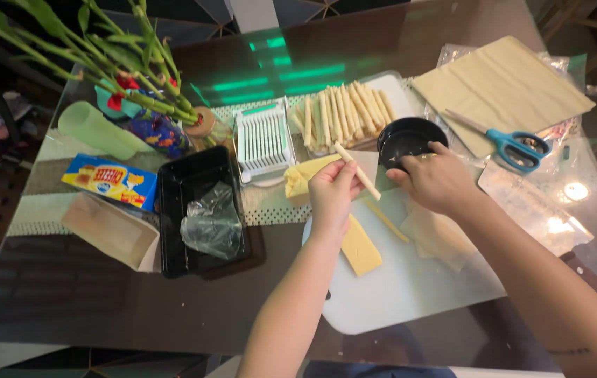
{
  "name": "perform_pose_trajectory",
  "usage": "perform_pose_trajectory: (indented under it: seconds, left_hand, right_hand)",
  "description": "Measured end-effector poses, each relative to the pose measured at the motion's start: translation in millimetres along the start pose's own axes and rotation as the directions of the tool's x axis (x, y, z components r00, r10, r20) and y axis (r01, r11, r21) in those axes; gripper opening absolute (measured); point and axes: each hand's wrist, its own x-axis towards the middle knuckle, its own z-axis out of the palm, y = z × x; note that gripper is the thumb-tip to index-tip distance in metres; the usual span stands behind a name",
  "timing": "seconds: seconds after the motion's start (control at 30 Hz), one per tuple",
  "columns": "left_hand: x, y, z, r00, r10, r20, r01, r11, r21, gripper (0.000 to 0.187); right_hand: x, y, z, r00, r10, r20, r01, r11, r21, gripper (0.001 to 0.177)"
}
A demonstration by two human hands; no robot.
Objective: Rolling strips of cheese into pastry sheets to prepare appetizers.
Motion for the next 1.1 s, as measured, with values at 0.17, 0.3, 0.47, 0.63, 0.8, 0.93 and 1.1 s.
perform_pose_trajectory:
  seconds: [0.17, 0.3, 0.47, 0.63, 0.8, 0.93, 1.1]
  left_hand:
    - [19, -17, 9, 0.999, -0.025, 0.023, 0.024, 1.000, 0.006, 0.016]
    - [10, -24, 35, 0.989, -0.100, 0.109, 0.111, 0.989, -0.098, 0.012]
    - [21, -9, 31, 0.992, -0.119, 0.049, 0.124, 0.986, -0.110, 0.012]
    - [42, -2, 8, 0.997, -0.071, -0.023, 0.068, 0.994, -0.090, 0.014]
    - [41, -5, 8, 0.999, -0.039, -0.007, 0.039, 0.999, 0.032, 0.014]
    - [25, -8, 38, 0.998, -0.064, 0.029, 0.063, 0.997, 0.045, 0.014]
    - [22, -34, 48, 0.987, -0.112, 0.118, 0.129, 0.981, -0.145, 0.013]
  right_hand:
    - [-15, 3, -4, 0.970, -0.012, -0.242, 0.112, 0.908, 0.404, 0.037]
    - [-16, -16, -12, 0.838, -0.241, -0.489, 0.487, 0.733, 0.475, 0.066]
    - [-15, -7, -5, 0.821, -0.313, -0.478, 0.475, 0.839, 0.266, 0.085]
    - [0, 1, -5, 0.923, -0.231, -0.306, 0.323, 0.900, 0.293, 0.067]
    - [7, 2, -17, 0.971, 0.093, 0.219, -0.130, 0.978, 0.163, 0.055]
    - [-7, 0, -7, 0.961, -0.017, -0.276, 0.185, 0.779, 0.599, 0.056]
    - [-3, -10, -11, 0.888, -0.211, -0.409, 0.408, 0.773, 0.486, 0.102]
